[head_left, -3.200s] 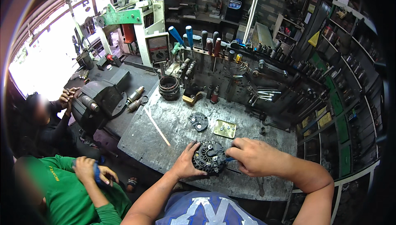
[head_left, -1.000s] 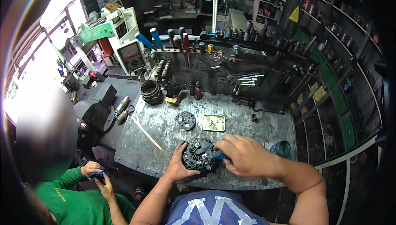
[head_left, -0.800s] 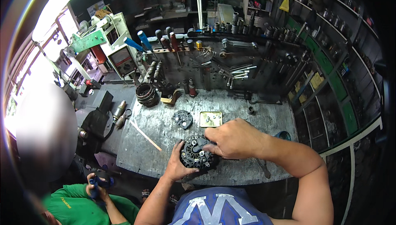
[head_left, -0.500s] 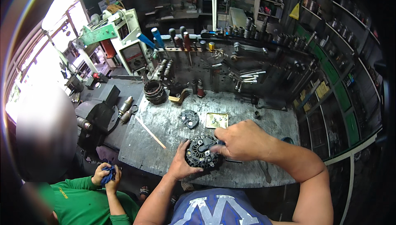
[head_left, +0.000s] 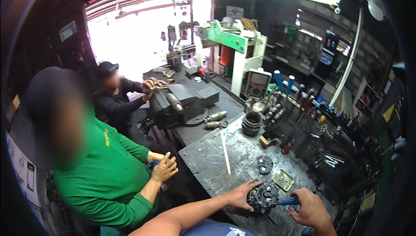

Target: The person uses a screwdriver to remove screws from a circular mechanical assembly on a workbench, then separates and inspects the components. The person places removed parts on the bench and continues disassembly.

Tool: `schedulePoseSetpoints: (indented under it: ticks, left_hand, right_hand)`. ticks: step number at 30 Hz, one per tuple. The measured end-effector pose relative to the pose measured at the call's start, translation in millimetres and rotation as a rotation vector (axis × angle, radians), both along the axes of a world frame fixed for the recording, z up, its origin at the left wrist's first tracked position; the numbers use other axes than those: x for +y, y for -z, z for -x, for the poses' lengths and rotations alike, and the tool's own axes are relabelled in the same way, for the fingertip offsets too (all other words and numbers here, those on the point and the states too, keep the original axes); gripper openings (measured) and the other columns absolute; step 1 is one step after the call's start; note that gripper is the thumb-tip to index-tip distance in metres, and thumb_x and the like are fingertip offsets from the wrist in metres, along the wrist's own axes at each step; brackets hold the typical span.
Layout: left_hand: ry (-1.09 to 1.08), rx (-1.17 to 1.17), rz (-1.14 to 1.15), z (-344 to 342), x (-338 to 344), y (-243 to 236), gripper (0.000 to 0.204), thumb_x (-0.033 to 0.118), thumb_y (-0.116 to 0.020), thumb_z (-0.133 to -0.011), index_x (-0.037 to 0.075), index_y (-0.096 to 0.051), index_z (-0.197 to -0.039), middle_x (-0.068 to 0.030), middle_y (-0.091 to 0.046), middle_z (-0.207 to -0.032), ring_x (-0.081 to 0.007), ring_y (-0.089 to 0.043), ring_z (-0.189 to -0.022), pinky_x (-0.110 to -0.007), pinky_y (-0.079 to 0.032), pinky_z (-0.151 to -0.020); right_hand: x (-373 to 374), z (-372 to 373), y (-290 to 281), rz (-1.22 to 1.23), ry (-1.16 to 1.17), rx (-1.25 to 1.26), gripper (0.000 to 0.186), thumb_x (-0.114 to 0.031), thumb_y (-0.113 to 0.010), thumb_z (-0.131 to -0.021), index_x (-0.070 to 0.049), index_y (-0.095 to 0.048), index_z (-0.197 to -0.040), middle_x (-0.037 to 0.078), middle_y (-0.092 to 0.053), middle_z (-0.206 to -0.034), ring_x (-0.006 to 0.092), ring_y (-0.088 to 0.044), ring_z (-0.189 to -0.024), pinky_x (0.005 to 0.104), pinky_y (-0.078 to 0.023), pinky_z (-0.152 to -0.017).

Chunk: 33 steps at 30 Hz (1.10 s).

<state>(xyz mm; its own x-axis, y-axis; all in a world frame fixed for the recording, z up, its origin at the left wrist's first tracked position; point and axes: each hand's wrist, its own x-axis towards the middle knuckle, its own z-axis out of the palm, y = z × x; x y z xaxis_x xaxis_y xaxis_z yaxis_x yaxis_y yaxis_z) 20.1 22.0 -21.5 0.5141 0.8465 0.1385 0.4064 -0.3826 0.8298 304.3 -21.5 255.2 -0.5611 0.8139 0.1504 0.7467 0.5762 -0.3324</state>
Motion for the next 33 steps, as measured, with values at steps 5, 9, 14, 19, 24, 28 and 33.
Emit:
schedulePoseSetpoints:
  ticks: [5,9,14,19,24,28,33]
  left_hand:
    - [0.009,-0.051,0.019,0.2,0.2,3.9,0.143,0.045,-0.107,-0.067,0.013,-0.026,-0.181,-0.0357,-0.030,-0.180,-0.0524,-0.032,-0.168,-0.056,-0.033,-0.138]
    - [0.008,-0.021,0.001,0.8,0.3,3.3,0.143,0.044,-0.106,-0.067,0.013,-0.025,-0.181,-0.0359,-0.031,-0.179,-0.0524,-0.032,-0.168,-0.056,-0.033,-0.138]
    - [0.011,-0.044,0.005,-0.1,-0.4,2.6,0.143,0.042,-0.107,-0.067,0.013,-0.025,-0.181,-0.0353,-0.030,-0.180,-0.0520,-0.032,-0.168,-0.056,-0.034,-0.138]
    - [0.016,-0.061,0.011,0.2,-0.4,4.5,0.144,0.040,-0.107,-0.066,0.016,-0.024,-0.181,-0.0343,-0.029,-0.180,-0.0518,-0.033,-0.168,-0.056,-0.034,-0.138]
    - [0.015,-0.071,-0.005,0.0,0.0,5.7,0.145,0.039,-0.107,-0.066,0.018,-0.023,-0.182,-0.0336,-0.028,-0.181,-0.0518,-0.034,-0.167,-0.056,-0.035,-0.138]
    - [0.016,-0.063,0.018,0.0,0.2,5.0,0.145,0.039,-0.107,-0.066,0.018,-0.022,-0.182,-0.0342,-0.028,-0.181,-0.0522,-0.034,-0.167,-0.056,-0.035,-0.138]
    - [0.018,-0.066,0.025,0.5,0.7,6.7,0.145,0.039,-0.107,-0.067,0.019,-0.022,-0.182,-0.0350,-0.027,-0.180,-0.0529,-0.034,-0.167,-0.056,-0.035,-0.138]
  right_hand:
    - [-4.6,1.7,-11.4,0.155,0.086,-0.261,0.033,-0.012,-0.078,-0.094,-0.007,-0.071,-0.126,0.020,-0.072,-0.106,0.0457,-0.072,-0.101,0.0546,-0.059,-0.086]
    - [-9.0,4.4,-18.7,0.037,-0.027,-0.172,0.034,-0.012,-0.077,-0.097,-0.006,-0.069,-0.129,0.025,-0.073,-0.118,0.0469,-0.072,-0.109,0.0555,-0.058,-0.090]
    - [-6.7,2.0,-18.7,0.289,0.164,-0.411,0.055,-0.008,-0.078,-0.089,-0.004,-0.063,-0.142,0.028,-0.072,-0.125,0.0489,-0.072,-0.112,0.0565,-0.059,-0.095]
    - [-10.2,-1.4,-13.9,-0.014,-0.061,-0.129,0.047,-0.010,-0.075,-0.093,-0.006,-0.068,-0.139,0.025,-0.073,-0.122,0.0475,-0.074,-0.106,0.0565,-0.060,-0.088]
    - [-14.3,0.0,-15.3,0.104,0.073,-0.209,0.043,-0.009,-0.073,-0.093,-0.006,-0.070,-0.135,0.025,-0.072,-0.116,0.0474,-0.072,-0.103,0.0562,-0.059,-0.087]
    - [-13.5,3.3,-15.3,-0.030,-0.044,-0.164,0.040,-0.011,-0.075,-0.094,-0.006,-0.071,-0.133,0.024,-0.071,-0.117,0.0469,-0.072,-0.101,0.0556,-0.060,-0.085]
    - [-6.4,3.7,-16.0,0.145,0.181,-0.425,0.040,-0.010,-0.078,-0.091,-0.006,-0.070,-0.130,0.025,-0.068,-0.123,0.0480,-0.070,-0.108,0.0556,-0.059,-0.090]
